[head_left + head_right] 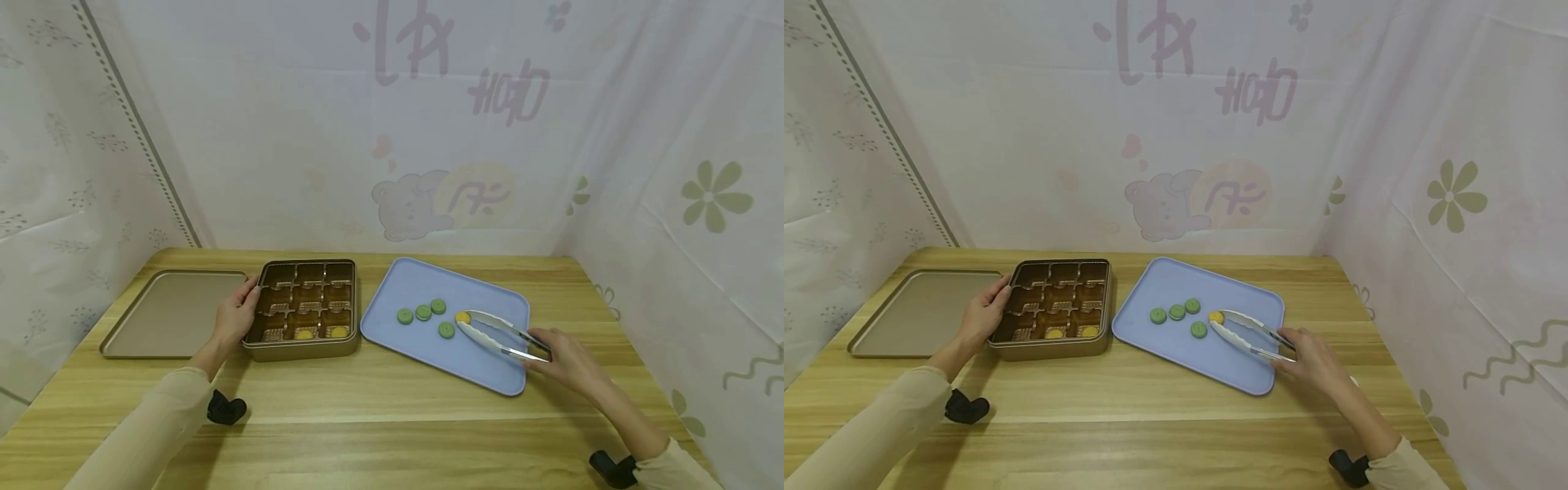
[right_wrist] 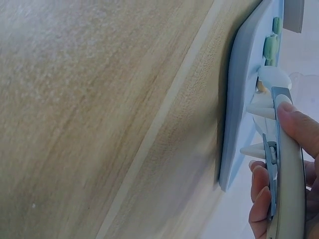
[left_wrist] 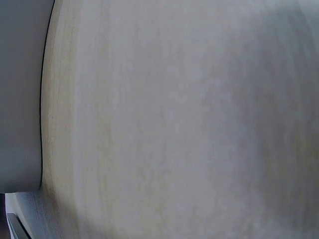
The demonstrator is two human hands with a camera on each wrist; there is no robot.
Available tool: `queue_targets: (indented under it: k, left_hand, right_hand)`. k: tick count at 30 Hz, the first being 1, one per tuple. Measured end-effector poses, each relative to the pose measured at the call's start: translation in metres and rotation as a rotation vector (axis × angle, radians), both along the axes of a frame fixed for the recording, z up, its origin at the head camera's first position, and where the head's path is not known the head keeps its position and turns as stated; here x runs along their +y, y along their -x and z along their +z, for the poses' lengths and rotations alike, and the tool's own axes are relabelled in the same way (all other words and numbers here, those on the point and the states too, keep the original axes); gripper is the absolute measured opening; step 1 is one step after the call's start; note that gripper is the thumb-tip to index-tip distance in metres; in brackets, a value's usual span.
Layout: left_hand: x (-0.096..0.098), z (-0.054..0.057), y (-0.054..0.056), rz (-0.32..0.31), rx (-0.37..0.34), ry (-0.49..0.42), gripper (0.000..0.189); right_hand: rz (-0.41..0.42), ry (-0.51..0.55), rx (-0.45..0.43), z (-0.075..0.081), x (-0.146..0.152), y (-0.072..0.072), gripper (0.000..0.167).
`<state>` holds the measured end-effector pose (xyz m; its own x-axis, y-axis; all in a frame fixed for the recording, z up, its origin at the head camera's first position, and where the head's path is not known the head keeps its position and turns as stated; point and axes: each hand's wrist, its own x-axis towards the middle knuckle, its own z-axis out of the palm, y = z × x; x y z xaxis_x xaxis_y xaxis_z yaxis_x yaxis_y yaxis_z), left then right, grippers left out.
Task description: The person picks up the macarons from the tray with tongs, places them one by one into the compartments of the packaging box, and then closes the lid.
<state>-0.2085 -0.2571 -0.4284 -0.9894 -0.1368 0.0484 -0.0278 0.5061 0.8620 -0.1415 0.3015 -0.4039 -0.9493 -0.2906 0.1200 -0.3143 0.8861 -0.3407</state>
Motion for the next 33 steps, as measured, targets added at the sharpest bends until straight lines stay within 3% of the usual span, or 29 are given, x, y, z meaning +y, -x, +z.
queue_targets:
  k: [20,33]
  left_hand:
    - [0.000,0.000,0.000,-0.011,0.008,-0.007,0.050]
    - [0.001,0.001,-0.001,-0.011,-0.011,-0.031,0.051]
  right_hand:
    - [0.004,0.006,0.009,0.008,-0.004,0.002,0.059]
    - [0.122,0.048,0.033,0.023,-0.049,0.019,0.054]
